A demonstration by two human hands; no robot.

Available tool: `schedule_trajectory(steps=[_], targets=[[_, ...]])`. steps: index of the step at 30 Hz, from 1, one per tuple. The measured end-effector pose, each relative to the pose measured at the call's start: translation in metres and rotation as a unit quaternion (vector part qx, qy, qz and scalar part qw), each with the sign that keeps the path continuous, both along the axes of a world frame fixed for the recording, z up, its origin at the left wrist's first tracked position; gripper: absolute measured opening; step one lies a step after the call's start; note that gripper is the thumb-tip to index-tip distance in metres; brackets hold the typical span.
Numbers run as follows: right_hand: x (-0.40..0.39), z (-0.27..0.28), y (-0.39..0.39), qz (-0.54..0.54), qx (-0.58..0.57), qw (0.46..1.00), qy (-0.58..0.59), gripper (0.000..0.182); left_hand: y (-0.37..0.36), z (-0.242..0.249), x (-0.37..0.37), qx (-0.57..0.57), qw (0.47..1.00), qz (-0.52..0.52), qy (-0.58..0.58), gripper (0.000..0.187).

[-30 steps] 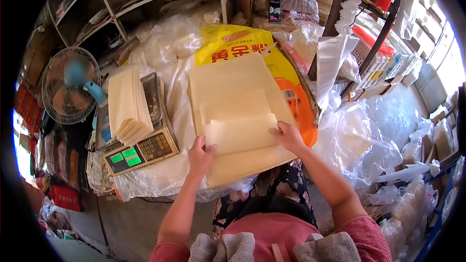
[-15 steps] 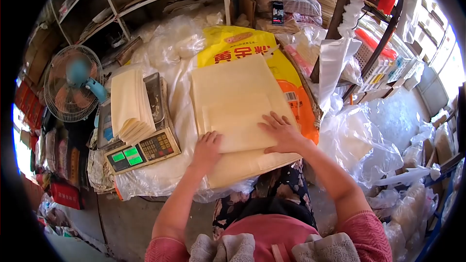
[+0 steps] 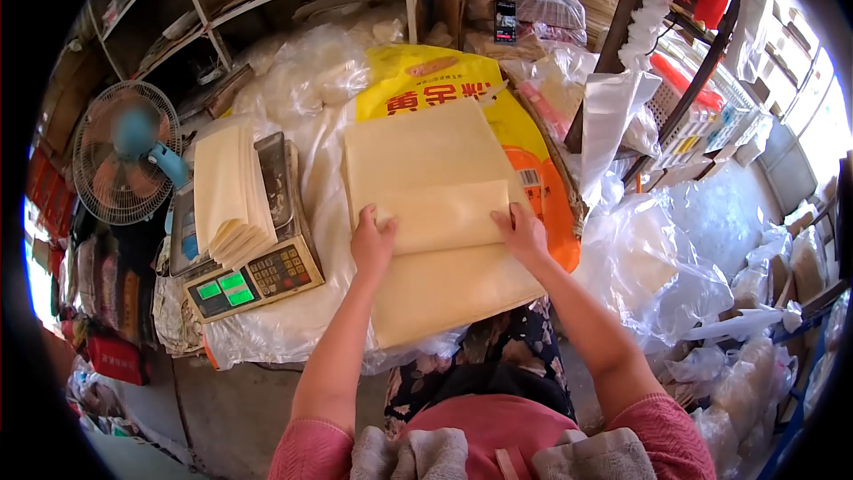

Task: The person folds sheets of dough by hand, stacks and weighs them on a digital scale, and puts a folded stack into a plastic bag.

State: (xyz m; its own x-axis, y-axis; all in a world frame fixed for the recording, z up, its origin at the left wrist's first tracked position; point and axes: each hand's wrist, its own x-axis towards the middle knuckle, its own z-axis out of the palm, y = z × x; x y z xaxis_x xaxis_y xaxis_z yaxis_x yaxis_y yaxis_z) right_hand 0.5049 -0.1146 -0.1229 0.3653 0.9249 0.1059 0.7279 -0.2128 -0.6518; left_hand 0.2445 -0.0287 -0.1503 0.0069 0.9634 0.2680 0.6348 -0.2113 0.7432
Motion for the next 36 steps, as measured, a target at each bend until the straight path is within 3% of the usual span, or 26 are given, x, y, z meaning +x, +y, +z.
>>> schedule_trajectory(steps=[1,2,5,7,10,13,17,20,22,23,24,26,27,29,31,32,34,35,36], targets=[[-0.002,0.001,0.002,-0.007,-0.001,1.000,-0.019,0.041,-0.001,0.004,0.006,0.016,0.998,0.011,0.053,0.046],[-0.002,0.001,0.004,-0.009,-0.010,1.000,-0.028,0.040,-0.001,0.010,0.008,-0.036,0.994,0.005,0.105,0.054],[-0.002,0.001,0.007,-0.012,-0.046,0.998,-0.032,0.041,0.000,0.005,0.014,0.098,0.966,-0.101,0.219,0.057],[-0.003,0.011,0.009,-0.007,-0.078,0.997,-0.008,0.046,-0.002,-0.002,0.018,0.060,0.960,-0.107,0.250,0.059],[-0.011,0.023,0.015,0.084,0.145,0.969,-0.184,0.055,-0.008,-0.003,0.021,0.044,0.957,-0.103,0.266,0.060],[-0.019,0.011,0.019,0.170,0.104,0.932,-0.303,0.052,-0.008,-0.003,0.023,0.034,0.957,-0.096,0.270,0.059],[-0.018,-0.020,0.021,0.158,0.110,0.936,-0.294,0.045,-0.006,-0.001,0.022,0.006,0.956,-0.110,0.271,0.062],[-0.022,-0.014,0.017,0.146,0.098,0.933,-0.314,0.047,-0.008,-0.005,0.021,0.030,0.984,-0.033,0.171,0.068],[-0.044,0.011,0.003,0.105,-0.002,0.951,-0.291,0.047,-0.027,-0.001,0.024,0.045,0.996,0.023,-0.078,0.075],[-0.057,0.016,-0.006,0.090,-0.051,0.955,-0.277,0.047,-0.040,-0.002,0.025,0.055,0.977,0.055,-0.200,0.079],[-0.067,0.004,-0.017,0.118,0.000,0.954,-0.276,0.047,-0.048,-0.011,0.027,-0.038,0.909,0.057,-0.412,0.085],[-0.091,0.002,-0.040,0.197,0.063,0.959,-0.194,0.045,-0.074,0.006,0.016,-0.154,0.835,-0.061,-0.525,0.081],[-0.099,0.006,-0.048,0.217,0.061,0.961,-0.163,0.043,-0.072,-0.010,0.006,-0.173,0.898,-0.045,-0.401,0.074],[-0.097,-0.001,-0.051,0.233,0.088,0.956,-0.158,0.041,-0.080,0.031,-0.017,-0.157,0.911,-0.088,-0.371,0.070],[-0.085,-0.009,-0.049,0.257,0.101,0.949,-0.152,0.040,-0.065,0.046,-0.051,-0.016,0.946,-0.088,-0.313,0.071],[-0.082,-0.009,-0.051,0.260,0.087,0.950,-0.152,0.042,-0.054,0.056,-0.071,0.052,0.954,-0.091,-0.280,0.071],[-0.080,-0.008,-0.055,0.273,0.083,0.946,-0.156,0.043,-0.042,0.119,-0.114,0.105,0.948,-0.043,-0.298,0.071],[-0.079,-0.007,-0.056,0.279,0.078,0.944,-0.159,0.044,-0.038,0.149,-0.130,0.122,0.919,-0.024,-0.375,0.064],[-0.079,-0.008,-0.056,0.281,0.076,0.943,-0.161,0.045,-0.029,0.169,-0.155,0.132,0.928,0.006,-0.349,0.061]])
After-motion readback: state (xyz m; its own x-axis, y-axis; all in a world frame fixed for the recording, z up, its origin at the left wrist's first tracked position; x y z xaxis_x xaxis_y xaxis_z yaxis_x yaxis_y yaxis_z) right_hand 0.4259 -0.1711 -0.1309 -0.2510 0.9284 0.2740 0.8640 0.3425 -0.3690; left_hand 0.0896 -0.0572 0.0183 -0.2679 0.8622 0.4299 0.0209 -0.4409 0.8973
